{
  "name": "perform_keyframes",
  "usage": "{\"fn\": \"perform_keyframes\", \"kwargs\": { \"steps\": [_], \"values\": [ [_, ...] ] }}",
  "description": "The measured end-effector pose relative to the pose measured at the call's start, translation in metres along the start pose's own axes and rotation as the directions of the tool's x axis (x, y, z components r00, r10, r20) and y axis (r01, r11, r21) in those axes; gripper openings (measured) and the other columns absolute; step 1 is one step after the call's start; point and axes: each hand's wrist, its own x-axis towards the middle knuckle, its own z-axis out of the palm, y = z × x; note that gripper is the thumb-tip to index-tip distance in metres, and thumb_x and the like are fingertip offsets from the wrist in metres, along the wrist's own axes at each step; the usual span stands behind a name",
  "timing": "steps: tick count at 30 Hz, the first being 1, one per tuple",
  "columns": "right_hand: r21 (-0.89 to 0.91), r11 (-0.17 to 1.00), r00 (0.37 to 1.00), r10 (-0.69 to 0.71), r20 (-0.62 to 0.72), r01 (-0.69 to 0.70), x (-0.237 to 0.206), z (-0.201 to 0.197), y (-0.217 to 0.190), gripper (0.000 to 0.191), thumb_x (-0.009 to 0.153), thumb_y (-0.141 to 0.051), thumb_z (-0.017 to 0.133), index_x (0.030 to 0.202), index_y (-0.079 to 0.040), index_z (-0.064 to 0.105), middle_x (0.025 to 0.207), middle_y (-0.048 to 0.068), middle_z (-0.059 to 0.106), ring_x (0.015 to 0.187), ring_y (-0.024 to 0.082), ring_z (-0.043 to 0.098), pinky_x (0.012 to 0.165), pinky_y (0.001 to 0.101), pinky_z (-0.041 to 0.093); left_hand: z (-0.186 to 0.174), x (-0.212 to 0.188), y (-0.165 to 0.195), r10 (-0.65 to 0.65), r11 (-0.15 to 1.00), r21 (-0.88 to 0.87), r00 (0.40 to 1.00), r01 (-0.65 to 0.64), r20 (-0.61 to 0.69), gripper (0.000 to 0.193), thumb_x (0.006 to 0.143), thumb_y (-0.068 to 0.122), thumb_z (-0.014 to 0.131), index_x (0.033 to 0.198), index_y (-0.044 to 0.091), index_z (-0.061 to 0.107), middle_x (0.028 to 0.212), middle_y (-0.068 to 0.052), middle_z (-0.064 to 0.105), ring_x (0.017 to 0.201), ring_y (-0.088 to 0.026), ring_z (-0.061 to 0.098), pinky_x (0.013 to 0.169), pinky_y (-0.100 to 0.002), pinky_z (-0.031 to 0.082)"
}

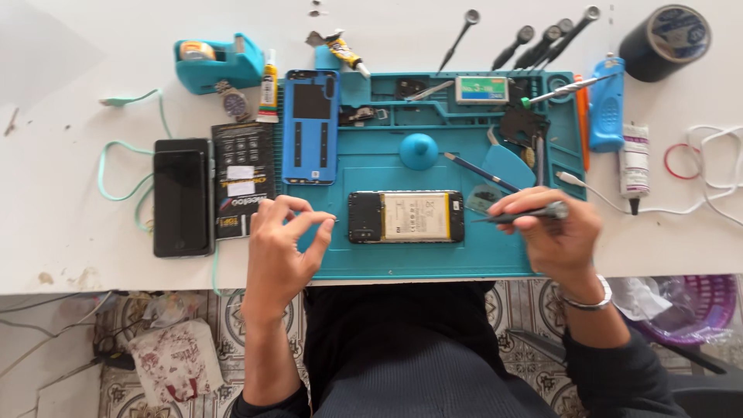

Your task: The person holds a blue smartphone and pries around its back cover edge with a small tool, then works the cover off the body. They set the cover aside, place the exposed phone body on the mat, and use a screwdriver to unscrew components near the battery.

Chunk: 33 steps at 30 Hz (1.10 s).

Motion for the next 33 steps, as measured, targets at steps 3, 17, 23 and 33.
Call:
{"fn": "perform_keyframes", "kwargs": {
  "steps": [3, 17, 23, 33],
  "values": [
    [-0.065, 0.998, 0.998, 0.0, 0.07, 0.004, -0.007, 0.005, 0.01, 0.018, 0.101, -0.016, 0.066, 0.098, 0.002, 0.067, 0.097, 0.012, 0.076, 0.076, 0.012, 0.072, 0.067, 0.0233, 0.061, 0.008, 0.001, 0.002, 0.016, 0.995, 0.1, 0.999, -0.013, -0.029, 0.025, 0.094, 0.028, 0.075, 0.111, 0.01, 0.078, 0.097, -0.002, 0.062, 0.091, -0.024, 0.053, 0.082, -0.04, 0.042],
    [-0.123, 0.991, 0.995, -0.046, 0.087, 0.056, -0.009, 0.008, 0.03, 0.022, 0.102, -0.02, 0.067, 0.094, 0.0, 0.068, 0.092, 0.01, 0.076, 0.069, 0.01, 0.068, 0.062, 0.0214, 0.055, 0.033, 0.007, 0.025, 0.104, 0.995, -0.002, 0.994, -0.105, -0.038, 0.021, 0.092, 0.029, 0.076, 0.106, 0.013, 0.075, 0.096, -0.001, 0.063, 0.092, -0.022, 0.055, 0.081, -0.038, 0.039],
    [-0.213, 0.966, 0.985, -0.12, 0.125, 0.145, -0.002, 0.012, 0.018, 0.012, 0.1, -0.012, 0.07, 0.095, -0.002, 0.067, 0.09, 0.01, 0.075, 0.077, 0.015, 0.073, 0.068, 0.0243, 0.057, 0.035, 0.009, 0.032, 0.129, 0.989, -0.068, 0.99, -0.133, -0.061, 0.019, 0.092, 0.026, 0.077, 0.106, 0.013, 0.075, 0.095, 0.0, 0.065, 0.091, -0.021, 0.055, 0.08, -0.037, 0.039],
    [-0.452, 0.878, 0.987, -0.144, 0.064, 0.158, -0.005, 0.034, -0.003, 0.037, 0.09, -0.009, 0.078, 0.112, 0.006, 0.053, 0.089, 0.009, 0.076, 0.075, 0.017, 0.074, 0.064, 0.0283, 0.055, 0.055, 0.007, 0.065, 0.213, 0.946, -0.251, 0.977, -0.206, 0.001, 0.026, 0.093, 0.031, 0.076, 0.112, 0.015, 0.074, 0.099, -0.003, 0.067, 0.096, -0.023, 0.059, 0.086, -0.039, 0.043]
  ]
}}
